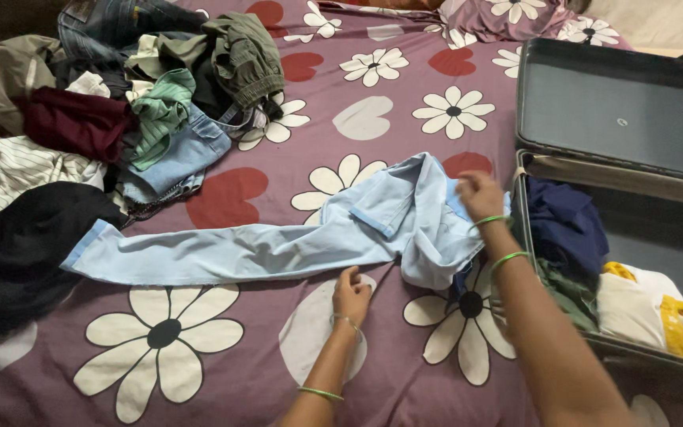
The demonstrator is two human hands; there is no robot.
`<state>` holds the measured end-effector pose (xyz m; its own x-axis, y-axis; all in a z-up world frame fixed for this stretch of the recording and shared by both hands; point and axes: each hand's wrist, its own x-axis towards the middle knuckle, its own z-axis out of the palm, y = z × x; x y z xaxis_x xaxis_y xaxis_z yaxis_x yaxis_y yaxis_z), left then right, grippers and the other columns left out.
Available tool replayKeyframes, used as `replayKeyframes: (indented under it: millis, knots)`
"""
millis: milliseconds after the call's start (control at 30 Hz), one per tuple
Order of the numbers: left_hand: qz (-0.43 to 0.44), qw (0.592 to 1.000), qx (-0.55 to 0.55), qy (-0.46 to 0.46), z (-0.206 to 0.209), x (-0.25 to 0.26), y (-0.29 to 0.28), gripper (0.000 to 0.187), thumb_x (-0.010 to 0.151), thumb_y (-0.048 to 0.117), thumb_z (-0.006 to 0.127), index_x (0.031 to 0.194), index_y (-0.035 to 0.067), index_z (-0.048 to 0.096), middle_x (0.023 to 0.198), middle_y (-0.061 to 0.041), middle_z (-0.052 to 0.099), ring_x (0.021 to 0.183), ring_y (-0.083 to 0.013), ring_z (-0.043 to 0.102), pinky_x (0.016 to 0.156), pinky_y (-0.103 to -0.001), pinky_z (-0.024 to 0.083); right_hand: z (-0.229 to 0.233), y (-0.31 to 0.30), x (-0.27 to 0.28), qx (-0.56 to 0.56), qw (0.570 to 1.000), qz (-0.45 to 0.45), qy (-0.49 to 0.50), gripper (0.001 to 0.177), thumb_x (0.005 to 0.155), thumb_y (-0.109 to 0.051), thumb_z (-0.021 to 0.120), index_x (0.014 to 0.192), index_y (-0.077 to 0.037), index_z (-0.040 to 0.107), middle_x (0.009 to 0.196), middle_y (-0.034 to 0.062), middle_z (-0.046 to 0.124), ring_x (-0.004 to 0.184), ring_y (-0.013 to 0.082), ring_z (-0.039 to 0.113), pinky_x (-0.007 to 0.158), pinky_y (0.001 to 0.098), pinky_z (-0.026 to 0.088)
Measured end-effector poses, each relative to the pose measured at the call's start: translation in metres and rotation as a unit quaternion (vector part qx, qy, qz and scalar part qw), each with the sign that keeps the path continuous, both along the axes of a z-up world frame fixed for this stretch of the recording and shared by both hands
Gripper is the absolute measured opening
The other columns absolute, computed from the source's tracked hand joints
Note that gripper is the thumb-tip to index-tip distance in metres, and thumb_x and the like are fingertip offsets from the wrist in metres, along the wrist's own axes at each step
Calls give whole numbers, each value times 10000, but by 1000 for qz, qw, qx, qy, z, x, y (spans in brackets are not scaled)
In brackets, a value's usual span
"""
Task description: The person folds a yellow and white top and a pair of light blue jeans on a bed. They smooth the fabric, fold the items into compact rectangles, and place them into an open suitcase.
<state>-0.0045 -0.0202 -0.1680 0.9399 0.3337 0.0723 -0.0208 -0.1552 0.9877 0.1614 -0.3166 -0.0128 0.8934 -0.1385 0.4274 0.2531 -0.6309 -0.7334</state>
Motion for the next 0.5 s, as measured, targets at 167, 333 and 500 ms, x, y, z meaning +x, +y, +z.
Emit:
replayKeyframes:
  millis: [167,333,500]
  knots:
    - [-20,954,-275,121,-12,2,23,485,852,85,679,1329,87,586,1004,-74,699,737,-172,610,574,-283,494,-34,64,-17,-183,962,-32,199,900,768,-359,831,1463,35,416,1244,312,643,1128,455,635,979,450,497]
    - [-103,897,-415,114,18,-5,46,503,934,296,704,1315,-17,606,1062,-107,688,901,-187,658,745,-299,537,2,94,-95,83,985,105,105,952,682,-57,682,1582,-106,374,1306,189,627,1139,273,619,966,335,497]
    - [-155,820,-534,138,82,-23,71,735,894,607,570,1385,62,528,1196,-110,693,1103,-252,662,957,-411,529,45,114,-219,72,936,286,190,863,803,46,652,1597,-189,405,1135,8,697,1043,102,618,916,234,509]
